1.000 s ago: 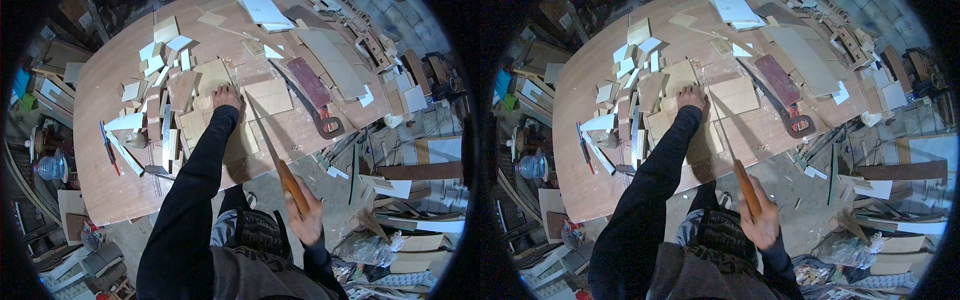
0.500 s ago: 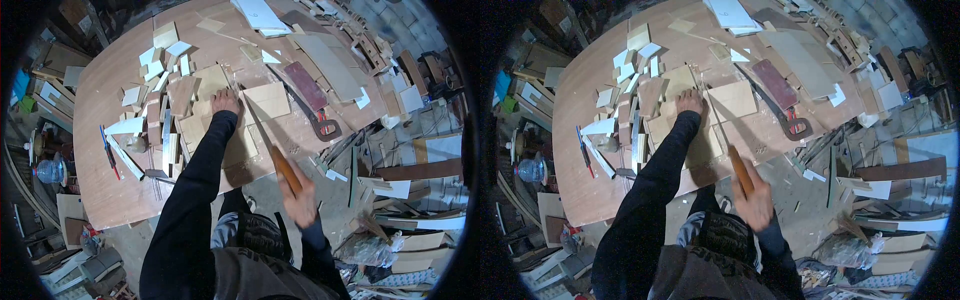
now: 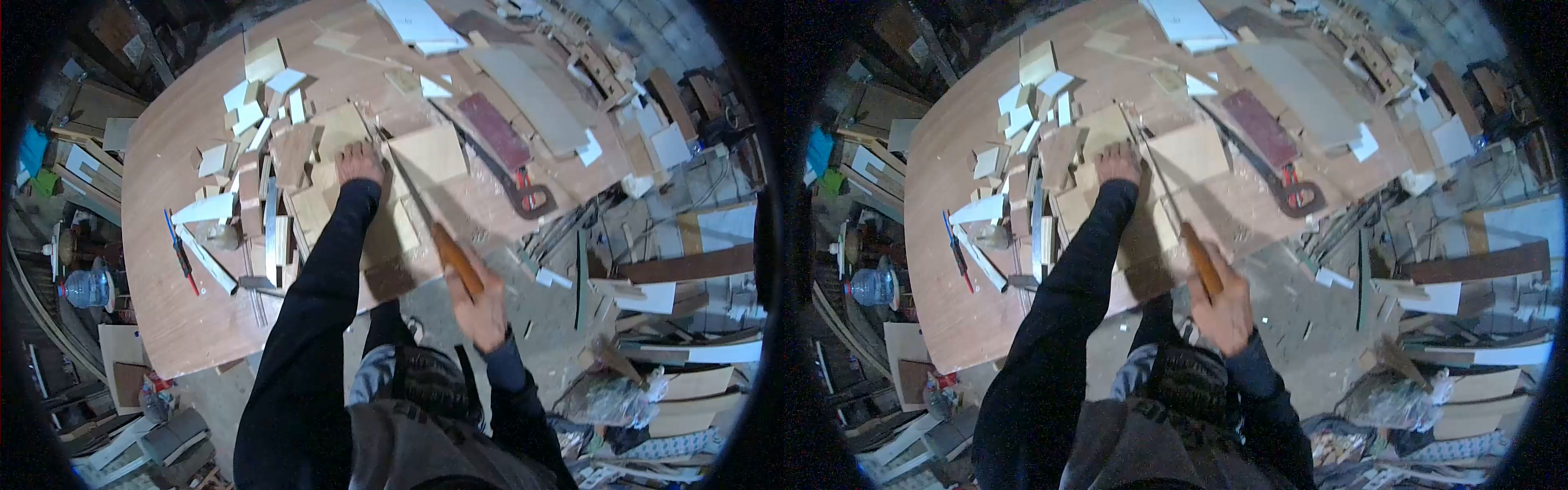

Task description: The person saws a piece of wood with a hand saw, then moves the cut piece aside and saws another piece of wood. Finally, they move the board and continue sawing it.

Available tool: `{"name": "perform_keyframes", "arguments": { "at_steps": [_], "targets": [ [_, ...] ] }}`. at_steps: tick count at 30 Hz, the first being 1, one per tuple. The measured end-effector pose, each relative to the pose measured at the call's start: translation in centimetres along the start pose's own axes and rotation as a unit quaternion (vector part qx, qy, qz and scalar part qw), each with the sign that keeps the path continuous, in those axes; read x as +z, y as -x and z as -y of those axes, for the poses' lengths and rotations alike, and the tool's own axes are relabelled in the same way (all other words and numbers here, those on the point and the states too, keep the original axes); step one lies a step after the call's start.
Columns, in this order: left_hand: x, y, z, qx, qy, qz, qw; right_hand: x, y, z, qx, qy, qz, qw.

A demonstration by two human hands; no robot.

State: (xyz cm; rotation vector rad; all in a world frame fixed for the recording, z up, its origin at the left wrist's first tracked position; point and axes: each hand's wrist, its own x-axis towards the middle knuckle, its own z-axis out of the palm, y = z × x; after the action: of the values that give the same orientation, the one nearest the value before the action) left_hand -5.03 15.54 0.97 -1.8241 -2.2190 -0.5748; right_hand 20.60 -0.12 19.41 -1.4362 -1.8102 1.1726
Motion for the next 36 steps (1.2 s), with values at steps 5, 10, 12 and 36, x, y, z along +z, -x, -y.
{"name": "perform_keyframes", "arguments": {
  "at_steps": [5, 10, 12, 36],
  "targets": [
    [-0.6, -0.5, -0.2, -0.014, -0.007, 0.022, 1.0, -1.1, 4.5, 0.2, -0.057, -0.042, -0.029, 0.997],
    [0.3, 0.0, 0.3, 0.014, 0.013, -0.066, 0.998, 1.2, -0.4, -1.4, -0.072, -0.005, -0.049, 0.996],
    [0.1, -0.1, 0.2, 0.02, 0.022, -0.071, 0.997, 1.1, 0.4, -1.9, -0.075, -0.03, -0.057, 0.995],
    [-8.0, -1.4, -3.3, 0.04, -0.049, 0.23, 0.971, 1.5, 6.3, -5.3, -0.056, -0.087, -0.079, 0.992]
  ]
}}
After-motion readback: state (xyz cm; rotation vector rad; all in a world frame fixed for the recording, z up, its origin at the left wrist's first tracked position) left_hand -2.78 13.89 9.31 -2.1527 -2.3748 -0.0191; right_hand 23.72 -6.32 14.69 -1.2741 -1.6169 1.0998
